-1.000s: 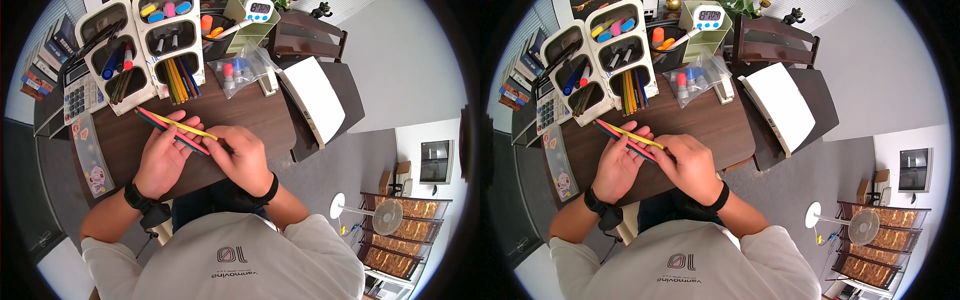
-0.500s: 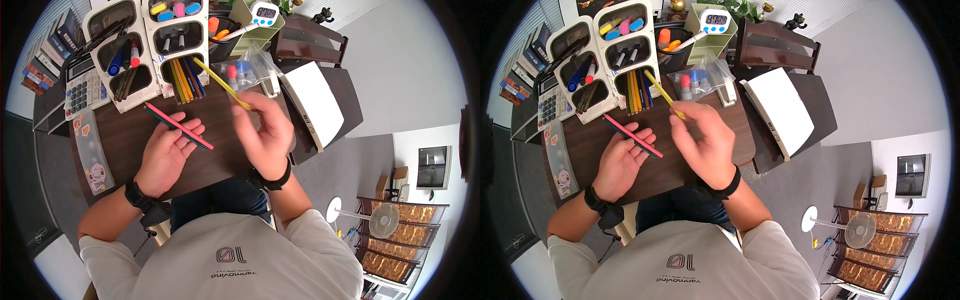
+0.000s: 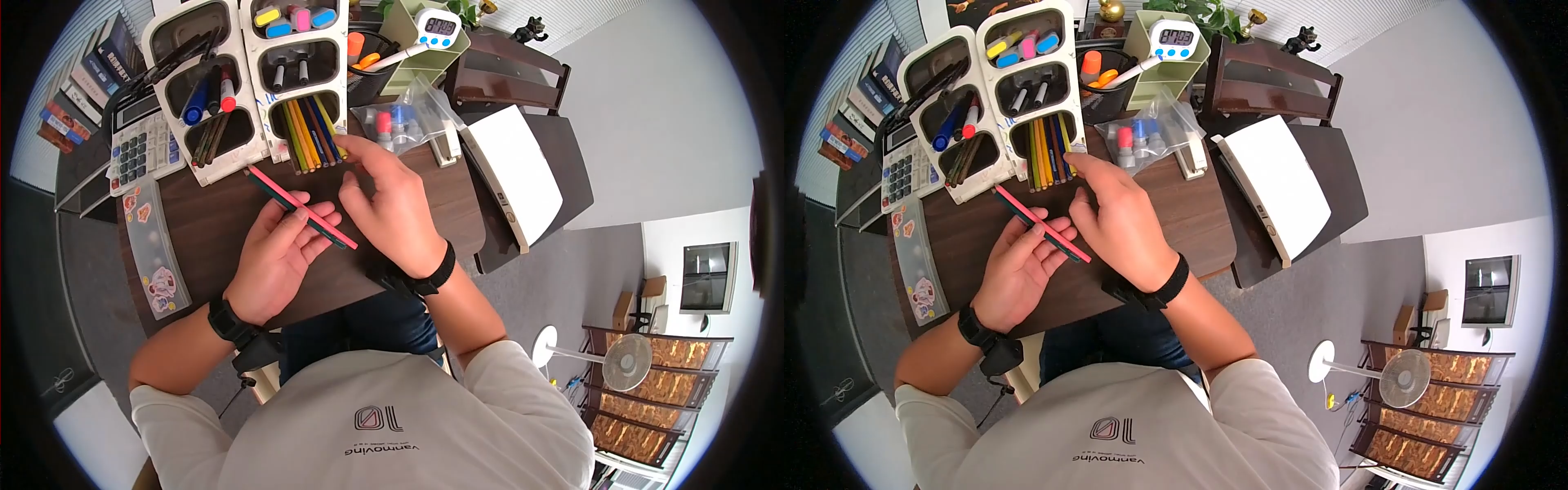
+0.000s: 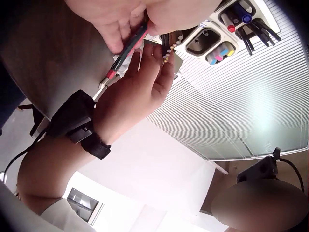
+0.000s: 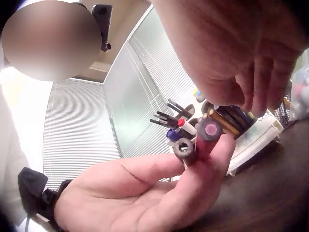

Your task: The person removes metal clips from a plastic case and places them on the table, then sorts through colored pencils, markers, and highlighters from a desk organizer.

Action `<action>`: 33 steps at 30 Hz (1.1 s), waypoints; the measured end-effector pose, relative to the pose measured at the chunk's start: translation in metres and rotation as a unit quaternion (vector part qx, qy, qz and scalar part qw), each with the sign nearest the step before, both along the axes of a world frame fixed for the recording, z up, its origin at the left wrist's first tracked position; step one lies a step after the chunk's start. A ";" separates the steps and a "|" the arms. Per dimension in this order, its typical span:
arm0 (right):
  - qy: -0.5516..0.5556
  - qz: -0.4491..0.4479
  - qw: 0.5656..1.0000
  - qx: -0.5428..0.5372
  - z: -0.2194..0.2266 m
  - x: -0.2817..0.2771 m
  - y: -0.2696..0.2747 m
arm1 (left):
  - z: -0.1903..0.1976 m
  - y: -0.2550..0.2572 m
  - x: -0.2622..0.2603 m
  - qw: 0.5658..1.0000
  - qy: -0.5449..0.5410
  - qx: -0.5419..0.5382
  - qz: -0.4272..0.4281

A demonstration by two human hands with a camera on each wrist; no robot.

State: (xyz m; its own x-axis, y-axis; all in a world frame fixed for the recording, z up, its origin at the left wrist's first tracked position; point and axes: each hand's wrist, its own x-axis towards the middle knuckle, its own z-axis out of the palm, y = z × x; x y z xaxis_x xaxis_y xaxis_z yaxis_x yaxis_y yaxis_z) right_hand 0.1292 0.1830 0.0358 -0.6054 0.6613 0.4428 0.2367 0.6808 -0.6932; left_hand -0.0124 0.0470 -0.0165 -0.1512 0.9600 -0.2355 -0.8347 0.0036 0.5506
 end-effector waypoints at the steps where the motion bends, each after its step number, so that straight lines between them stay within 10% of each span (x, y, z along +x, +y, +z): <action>1: 0.003 0.007 1.000 0.004 -0.001 0.000 0.001 | 0.000 0.000 0.000 1.000 0.000 0.000 -0.001; 13: -0.016 0.014 0.985 -0.173 0.006 0.046 -0.060 | 0.001 0.000 0.001 1.000 0.018 0.016 -0.017; 25: 0.166 0.001 0.986 0.009 0.030 0.066 -0.041 | 0.007 -0.002 -0.004 0.998 0.045 0.050 -0.018; 33: 0.076 -0.037 0.968 0.236 0.026 -0.003 -0.004 | 0.002 -0.002 -0.003 0.999 0.033 0.004 0.001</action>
State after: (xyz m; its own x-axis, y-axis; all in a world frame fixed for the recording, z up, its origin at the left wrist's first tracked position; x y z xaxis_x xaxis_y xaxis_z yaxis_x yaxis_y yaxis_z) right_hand 0.1265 0.1794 0.0621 -0.4683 0.4028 0.7864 0.2166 0.9152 -0.3398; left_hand -0.0151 0.0452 -0.0145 -0.1674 0.9616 -0.2176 -0.7961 -0.0016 0.6052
